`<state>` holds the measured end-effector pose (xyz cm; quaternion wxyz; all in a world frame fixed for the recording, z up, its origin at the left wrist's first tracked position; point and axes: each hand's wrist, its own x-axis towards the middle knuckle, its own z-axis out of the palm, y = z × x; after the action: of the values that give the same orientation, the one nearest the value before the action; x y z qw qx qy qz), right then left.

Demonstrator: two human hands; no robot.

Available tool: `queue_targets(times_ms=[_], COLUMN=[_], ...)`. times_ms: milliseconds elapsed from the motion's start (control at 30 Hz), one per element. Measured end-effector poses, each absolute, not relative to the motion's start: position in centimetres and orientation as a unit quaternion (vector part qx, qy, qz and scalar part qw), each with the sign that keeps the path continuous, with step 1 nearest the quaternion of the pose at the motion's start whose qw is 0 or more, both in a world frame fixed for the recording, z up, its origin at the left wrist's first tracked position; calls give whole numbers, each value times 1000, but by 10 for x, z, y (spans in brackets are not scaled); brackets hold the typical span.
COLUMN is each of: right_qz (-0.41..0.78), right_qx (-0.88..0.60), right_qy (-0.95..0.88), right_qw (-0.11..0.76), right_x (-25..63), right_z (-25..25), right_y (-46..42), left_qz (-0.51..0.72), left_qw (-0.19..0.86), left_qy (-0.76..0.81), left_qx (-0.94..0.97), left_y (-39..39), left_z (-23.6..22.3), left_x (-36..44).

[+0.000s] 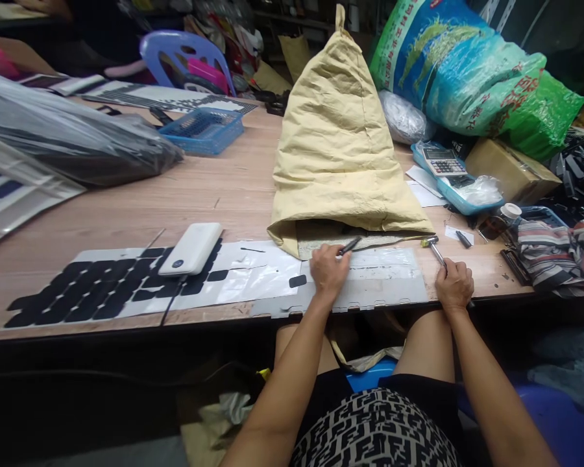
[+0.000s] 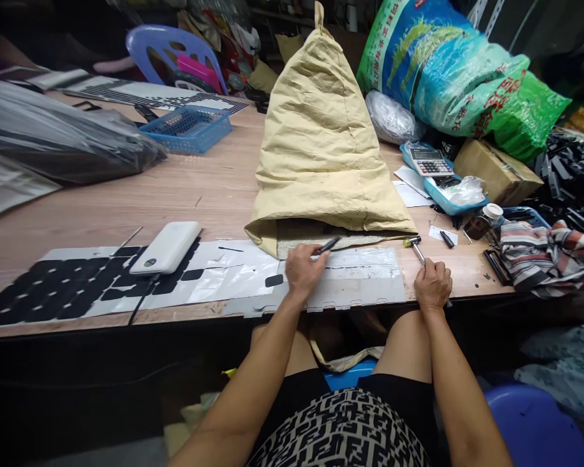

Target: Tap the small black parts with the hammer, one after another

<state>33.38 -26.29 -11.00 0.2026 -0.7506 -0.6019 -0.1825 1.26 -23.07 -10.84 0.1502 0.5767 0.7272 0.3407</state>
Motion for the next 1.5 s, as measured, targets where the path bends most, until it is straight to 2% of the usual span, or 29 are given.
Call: queue_targets(times_ms=[167,467,533,700,833,1100,1500], right_qz=[-182,-130,-97,44,142,115,117], right_qx=[-755,-757,-751,-662,-584,-571,-588], right_qy=[-597,-603,-605,-644,-692,-727,-710], right_qw=[203,216,245,381,401,364,370], right_x=[335,340,337,300,262,247,262], right_z=[-112,-106,-102,-88,-75,-85,-82], right_y=[-262,-262,-266,-293,-314,-313,-312], left_qz=[319,299,298,302,308,309,303], left_qw=[214,224,229,243,250,246,255], left_qy=[599,585,587,586,592,601,606], left_qx=[703,719,717,711,702,695,691], left_y=[-232,-228,-227,-226,-226,-226,-225], left_z=[-116,-117,-116,-116,-117,-118,-117], left_x=[42,45,44,44,44,46,47])
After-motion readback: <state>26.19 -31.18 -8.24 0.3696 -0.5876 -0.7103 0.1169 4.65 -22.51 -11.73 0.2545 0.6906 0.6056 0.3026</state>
